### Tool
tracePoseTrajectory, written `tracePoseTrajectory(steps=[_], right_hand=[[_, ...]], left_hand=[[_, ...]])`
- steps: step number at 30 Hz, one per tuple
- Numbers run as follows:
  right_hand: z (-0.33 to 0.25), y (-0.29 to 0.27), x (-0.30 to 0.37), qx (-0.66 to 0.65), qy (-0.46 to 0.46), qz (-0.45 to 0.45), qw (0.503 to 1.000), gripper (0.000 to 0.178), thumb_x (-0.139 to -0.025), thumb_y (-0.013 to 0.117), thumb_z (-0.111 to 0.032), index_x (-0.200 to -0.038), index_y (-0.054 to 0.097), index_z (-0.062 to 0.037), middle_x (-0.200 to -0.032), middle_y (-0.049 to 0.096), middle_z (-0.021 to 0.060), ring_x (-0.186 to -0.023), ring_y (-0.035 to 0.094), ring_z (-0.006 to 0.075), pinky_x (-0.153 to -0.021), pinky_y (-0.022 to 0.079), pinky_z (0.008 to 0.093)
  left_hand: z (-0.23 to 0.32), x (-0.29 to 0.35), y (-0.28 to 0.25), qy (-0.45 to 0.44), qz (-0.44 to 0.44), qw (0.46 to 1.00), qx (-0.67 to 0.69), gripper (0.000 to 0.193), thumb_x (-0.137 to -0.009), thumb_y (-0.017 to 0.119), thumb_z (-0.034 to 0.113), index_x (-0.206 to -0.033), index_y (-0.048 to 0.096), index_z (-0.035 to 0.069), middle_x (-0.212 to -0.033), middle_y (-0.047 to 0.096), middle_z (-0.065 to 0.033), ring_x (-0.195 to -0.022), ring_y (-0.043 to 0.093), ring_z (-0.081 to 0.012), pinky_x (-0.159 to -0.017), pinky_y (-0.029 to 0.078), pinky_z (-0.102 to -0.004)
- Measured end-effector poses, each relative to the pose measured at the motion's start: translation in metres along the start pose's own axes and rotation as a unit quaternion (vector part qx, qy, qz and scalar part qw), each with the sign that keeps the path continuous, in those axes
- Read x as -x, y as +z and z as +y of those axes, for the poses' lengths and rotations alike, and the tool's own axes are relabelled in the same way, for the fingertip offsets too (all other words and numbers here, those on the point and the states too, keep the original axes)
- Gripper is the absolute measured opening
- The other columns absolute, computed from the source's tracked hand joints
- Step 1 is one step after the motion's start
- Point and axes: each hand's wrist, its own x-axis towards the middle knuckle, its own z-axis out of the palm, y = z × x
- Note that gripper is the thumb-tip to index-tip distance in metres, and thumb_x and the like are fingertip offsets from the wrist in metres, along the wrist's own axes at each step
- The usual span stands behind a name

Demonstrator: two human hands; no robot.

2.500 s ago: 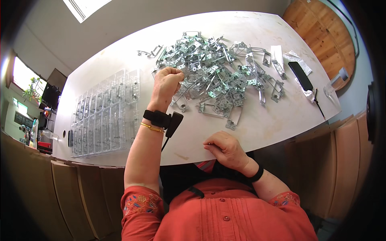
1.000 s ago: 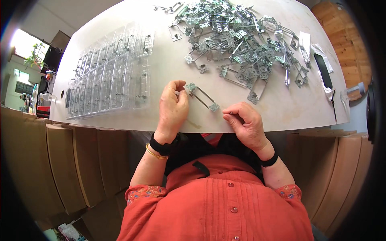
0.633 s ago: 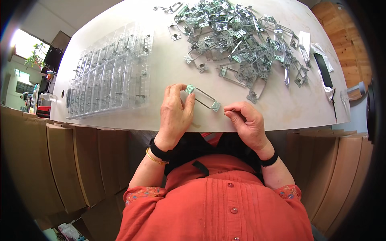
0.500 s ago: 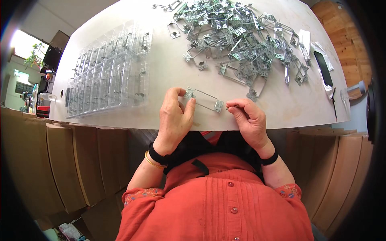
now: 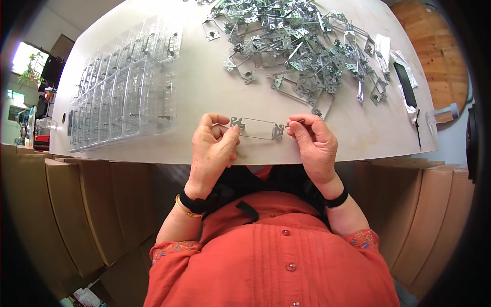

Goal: The person assembles small metal hardware components by hand, inserting a pin into a bracket and placing the finished unit into a clear plastic tray. The person repeats this process multiple times, moving from a pile of loose parts to the organized tray.

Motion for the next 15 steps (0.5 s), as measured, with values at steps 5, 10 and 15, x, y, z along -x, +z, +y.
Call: tracePoseTrajectory(steps=[5, 10, 15], right_hand=[[-0.003, -0.001, -0.002, 0.069, -0.011, -0.012, 0.997, 0.014, -0.104, 0.072, -0.005, -0.117, 0.072, -0.0008, -0.098, 0.072, 0.0011, -0.084, 0.068, 0.0073, -0.078, 0.055, 0.0237], [-0.003, 0.004, -0.010, 0.065, -0.020, 0.001, 0.998, 0.014, -0.104, 0.071, -0.005, -0.117, 0.072, -0.0008, -0.099, 0.072, 0.0013, -0.085, 0.068, 0.0070, -0.078, 0.055, 0.0233], [0.002, 0.010, -0.015, 0.040, -0.024, 0.002, 0.999, 0.014, -0.104, 0.071, -0.005, -0.117, 0.072, -0.0006, -0.100, 0.071, 0.0012, -0.085, 0.067, 0.0065, -0.078, 0.055, 0.0226]], left_hand=[[0.006, 0.001, 0.000, -0.041, -0.027, 0.999, 0.021, 0.031, -0.103, 0.065, 0.008, -0.130, 0.054, -0.004, -0.077, 0.066, -0.0047, -0.050, 0.056, -0.0062, -0.040, 0.042, -0.0216], [0.006, -0.001, -0.003, -0.048, -0.030, 0.998, 0.040, 0.031, -0.102, 0.064, 0.006, -0.130, 0.057, -0.004, -0.075, 0.067, -0.0042, -0.049, 0.055, -0.0063, -0.039, 0.040, -0.0219], [0.007, -0.002, -0.005, -0.053, -0.039, 0.997, 0.040, 0.027, -0.102, 0.064, 0.006, -0.127, 0.062, -0.002, -0.074, 0.066, -0.0026, -0.048, 0.052, -0.0051, -0.039, 0.038, -0.0218]])
